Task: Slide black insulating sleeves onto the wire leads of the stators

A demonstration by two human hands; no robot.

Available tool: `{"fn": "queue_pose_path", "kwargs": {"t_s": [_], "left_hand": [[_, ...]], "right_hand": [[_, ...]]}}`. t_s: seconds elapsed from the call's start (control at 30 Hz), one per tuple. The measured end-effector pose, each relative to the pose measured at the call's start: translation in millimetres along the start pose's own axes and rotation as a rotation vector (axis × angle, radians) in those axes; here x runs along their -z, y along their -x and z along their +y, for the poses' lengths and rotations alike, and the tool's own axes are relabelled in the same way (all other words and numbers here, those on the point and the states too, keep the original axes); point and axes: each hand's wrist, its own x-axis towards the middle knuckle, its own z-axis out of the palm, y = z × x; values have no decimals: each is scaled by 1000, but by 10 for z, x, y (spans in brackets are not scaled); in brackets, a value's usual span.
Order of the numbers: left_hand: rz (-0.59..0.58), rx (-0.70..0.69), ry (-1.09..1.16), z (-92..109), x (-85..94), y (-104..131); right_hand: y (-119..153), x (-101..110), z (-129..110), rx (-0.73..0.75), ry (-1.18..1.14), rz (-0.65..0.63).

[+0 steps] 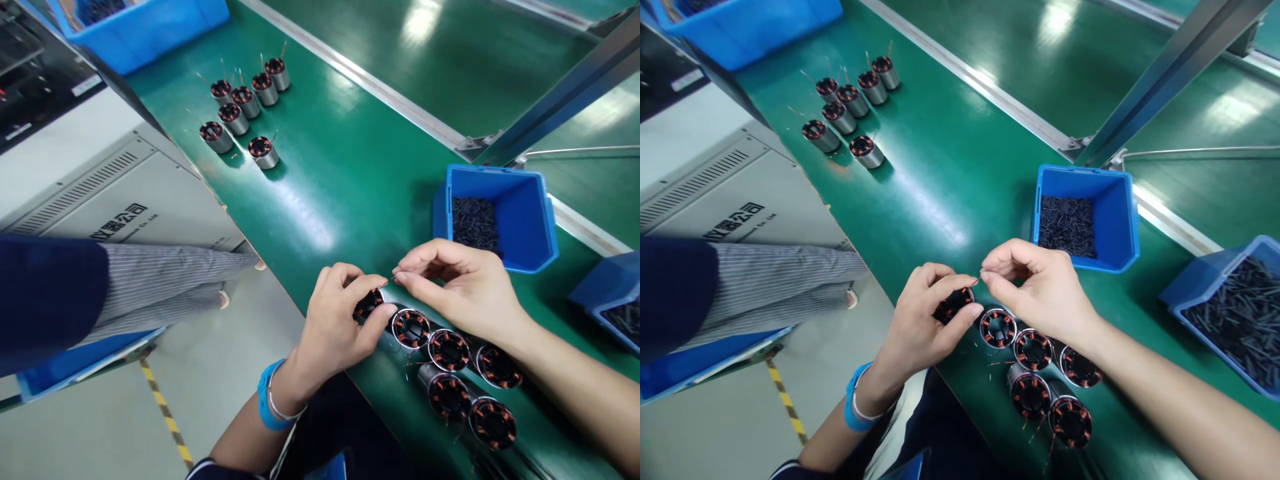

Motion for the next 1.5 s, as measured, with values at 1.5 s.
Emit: {"fn": "queue_pose_path", "kwargs": {"t_s": [1.5], "left_hand": [[2,-2,-21,3,-2,1]], "right_hand": [[-10,15,-19,-32,24,17]]}}
